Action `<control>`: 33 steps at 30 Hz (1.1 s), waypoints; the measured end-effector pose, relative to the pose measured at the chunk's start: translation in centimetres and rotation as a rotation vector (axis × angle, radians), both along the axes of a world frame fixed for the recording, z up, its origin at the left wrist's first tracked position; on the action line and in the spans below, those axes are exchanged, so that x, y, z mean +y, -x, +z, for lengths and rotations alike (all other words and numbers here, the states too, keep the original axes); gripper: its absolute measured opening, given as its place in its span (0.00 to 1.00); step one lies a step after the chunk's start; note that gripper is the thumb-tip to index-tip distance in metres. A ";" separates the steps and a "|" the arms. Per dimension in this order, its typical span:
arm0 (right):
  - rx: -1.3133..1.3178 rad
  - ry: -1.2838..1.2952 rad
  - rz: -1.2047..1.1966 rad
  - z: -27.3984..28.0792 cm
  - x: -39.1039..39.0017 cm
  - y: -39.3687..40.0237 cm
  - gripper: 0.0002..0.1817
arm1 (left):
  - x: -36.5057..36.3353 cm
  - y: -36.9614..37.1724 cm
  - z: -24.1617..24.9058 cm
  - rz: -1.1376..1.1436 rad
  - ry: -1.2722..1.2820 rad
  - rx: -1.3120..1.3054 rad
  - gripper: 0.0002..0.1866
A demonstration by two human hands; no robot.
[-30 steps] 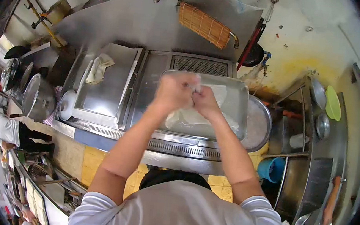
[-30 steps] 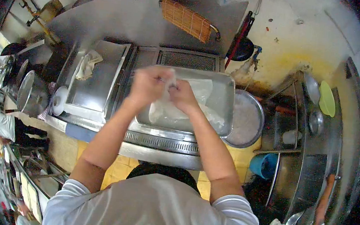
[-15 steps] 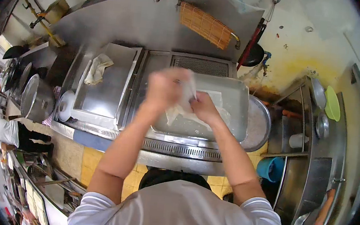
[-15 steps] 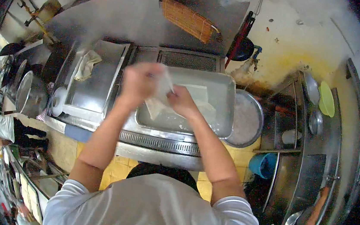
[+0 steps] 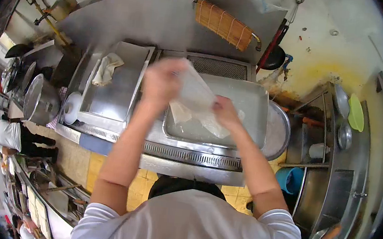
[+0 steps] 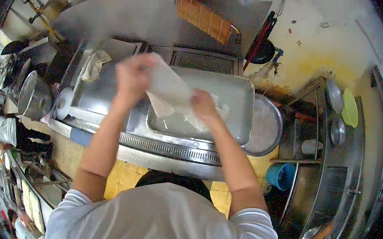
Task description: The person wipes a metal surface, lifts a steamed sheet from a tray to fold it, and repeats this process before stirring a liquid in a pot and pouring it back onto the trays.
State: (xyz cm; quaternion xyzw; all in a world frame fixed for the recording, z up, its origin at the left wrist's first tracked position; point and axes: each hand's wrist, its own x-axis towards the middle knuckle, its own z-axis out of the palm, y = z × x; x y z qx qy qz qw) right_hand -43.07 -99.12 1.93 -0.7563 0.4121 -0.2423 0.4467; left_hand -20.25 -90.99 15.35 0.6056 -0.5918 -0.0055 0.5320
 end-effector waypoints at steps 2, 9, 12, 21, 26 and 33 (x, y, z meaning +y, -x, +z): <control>0.118 0.136 -0.144 -5.1 -3.0 5.7 0.08 | 1.4 -4.0 0.7 0.151 -0.063 0.177 0.14; 0.537 0.594 -0.137 -12.1 -0.1 10.5 0.08 | 3.9 -0.4 -16.9 0.088 -0.913 -0.208 0.15; 0.791 0.294 -0.066 -11.2 -1.7 10.3 0.08 | 5.3 1.9 -23.5 -0.104 -0.919 -0.323 0.15; -0.202 0.464 -0.504 10.3 -16.0 2.6 0.15 | 1.3 3.9 -17.6 -0.142 -0.814 -0.085 0.18; -0.089 0.411 -0.410 10.2 -7.5 -4.0 0.16 | -1.7 3.3 -15.8 -0.100 -0.743 0.149 0.17; -0.472 0.118 0.038 8.4 -2.0 -6.0 0.26 | -6.4 1.5 -13.1 -0.177 -0.515 0.230 0.16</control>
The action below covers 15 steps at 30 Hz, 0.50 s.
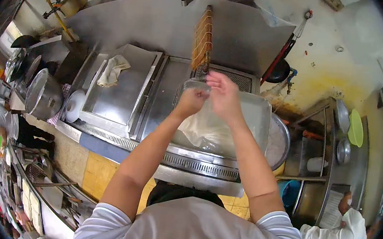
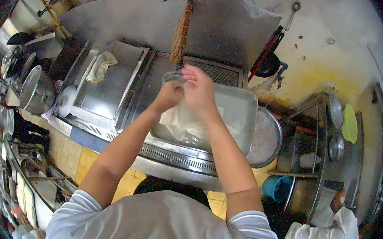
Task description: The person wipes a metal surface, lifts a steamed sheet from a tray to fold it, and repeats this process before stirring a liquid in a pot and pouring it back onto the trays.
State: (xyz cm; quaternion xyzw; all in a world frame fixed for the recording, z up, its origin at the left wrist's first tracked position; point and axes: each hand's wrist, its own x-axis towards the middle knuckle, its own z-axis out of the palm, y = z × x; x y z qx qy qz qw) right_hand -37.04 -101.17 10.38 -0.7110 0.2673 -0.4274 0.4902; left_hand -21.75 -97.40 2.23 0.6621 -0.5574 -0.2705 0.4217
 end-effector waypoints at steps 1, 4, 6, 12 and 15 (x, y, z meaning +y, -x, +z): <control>0.033 -0.145 -0.121 0.0 -0.2 0.0 0.25 | 0.0 0.4 2.6 0.021 0.004 -0.026 0.15; 0.291 -0.020 -0.142 -4.9 -3.6 -0.6 0.23 | -1.0 0.9 4.5 0.064 0.090 -0.004 0.11; 0.321 -0.140 -0.037 -5.8 -3.0 -1.4 0.20 | -1.3 0.5 4.3 0.101 0.190 0.021 0.10; 0.844 0.117 0.023 -14.6 -5.2 6.5 0.12 | 2.5 -8.2 5.4 0.520 0.284 0.175 0.08; 0.992 0.076 0.100 -13.3 -6.2 8.7 0.12 | 4.3 -6.5 4.4 0.435 0.310 -0.075 0.08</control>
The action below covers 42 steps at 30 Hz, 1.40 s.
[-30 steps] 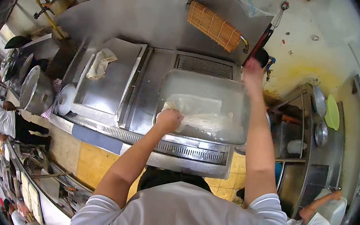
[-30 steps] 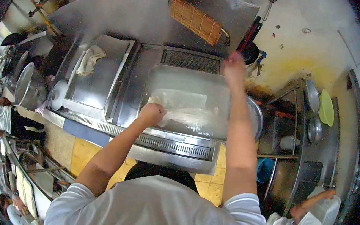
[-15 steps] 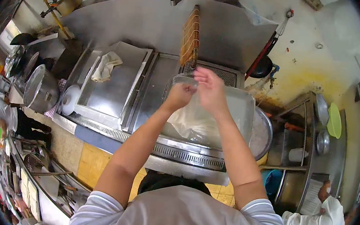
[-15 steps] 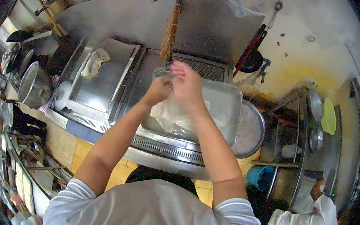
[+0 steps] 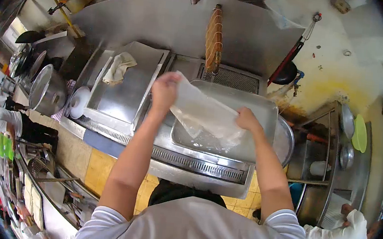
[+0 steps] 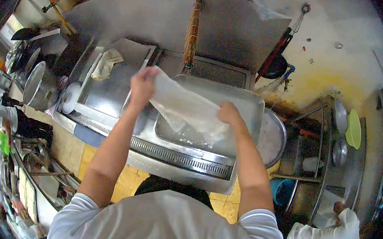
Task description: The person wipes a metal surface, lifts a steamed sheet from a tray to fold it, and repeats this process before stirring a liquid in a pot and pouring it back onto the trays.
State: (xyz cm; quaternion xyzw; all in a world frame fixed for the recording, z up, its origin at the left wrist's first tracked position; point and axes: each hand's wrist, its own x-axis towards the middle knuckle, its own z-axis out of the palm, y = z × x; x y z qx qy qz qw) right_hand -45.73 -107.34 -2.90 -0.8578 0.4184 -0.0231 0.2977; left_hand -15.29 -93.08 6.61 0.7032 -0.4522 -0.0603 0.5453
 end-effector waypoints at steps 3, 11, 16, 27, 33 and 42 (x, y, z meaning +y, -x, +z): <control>-0.669 -0.136 -0.125 6.2 4.4 -8.3 0.12 | -0.9 5.1 -0.3 -0.190 0.030 -0.171 0.10; -0.146 0.118 -0.061 -3.6 -0.9 2.4 0.18 | 3.1 -5.0 4.7 0.121 0.155 0.079 0.09; -0.815 0.036 -0.052 2.4 2.5 -7.3 0.15 | 1.5 4.7 0.3 -0.218 -0.040 -0.155 0.21; -0.218 0.177 -0.119 0.4 0.3 -0.8 0.13 | 3.6 -0.8 2.3 -0.025 0.064 -0.043 0.16; -0.636 -0.188 0.009 8.0 5.8 -9.5 0.07 | 2.0 5.3 5.7 -0.216 0.079 -0.253 0.16; -0.317 0.146 -0.358 -0.8 -4.3 7.4 0.16 | 6.3 -7.9 -1.0 0.255 -0.311 0.108 0.11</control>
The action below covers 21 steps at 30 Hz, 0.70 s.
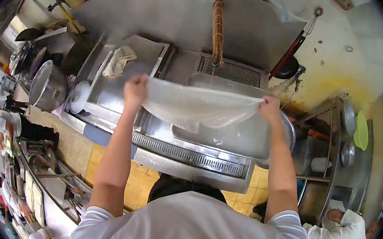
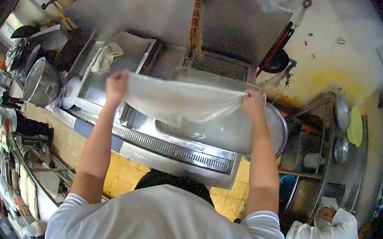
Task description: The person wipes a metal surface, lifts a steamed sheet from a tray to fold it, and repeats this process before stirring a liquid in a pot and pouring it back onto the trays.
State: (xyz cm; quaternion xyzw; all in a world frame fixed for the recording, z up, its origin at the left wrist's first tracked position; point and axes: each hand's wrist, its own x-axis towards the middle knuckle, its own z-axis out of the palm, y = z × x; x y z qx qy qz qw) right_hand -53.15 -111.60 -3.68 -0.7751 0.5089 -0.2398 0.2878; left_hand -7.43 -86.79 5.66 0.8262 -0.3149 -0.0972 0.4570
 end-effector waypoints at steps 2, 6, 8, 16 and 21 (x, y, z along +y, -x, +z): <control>-0.190 -0.164 0.013 4.3 0.9 -1.5 0.15 | -1.5 0.3 -5.6 -0.185 -0.305 -0.177 0.19; -0.153 -0.205 0.245 11.4 5.5 -10.9 0.11 | -6.5 11.0 -3.9 -0.676 0.141 -0.321 0.32; -0.197 -0.233 0.354 11.7 5.6 -13.7 0.11 | -9.4 13.9 -1.9 -0.939 0.193 0.115 0.28; -0.637 -0.485 0.312 10.2 5.6 -16.7 0.13 | -11.3 13.2 1.5 -0.724 0.094 0.038 0.12; -0.498 -0.538 0.290 8.7 7.7 -19.3 0.10 | -9.7 13.1 3.0 -0.627 0.155 -0.101 0.09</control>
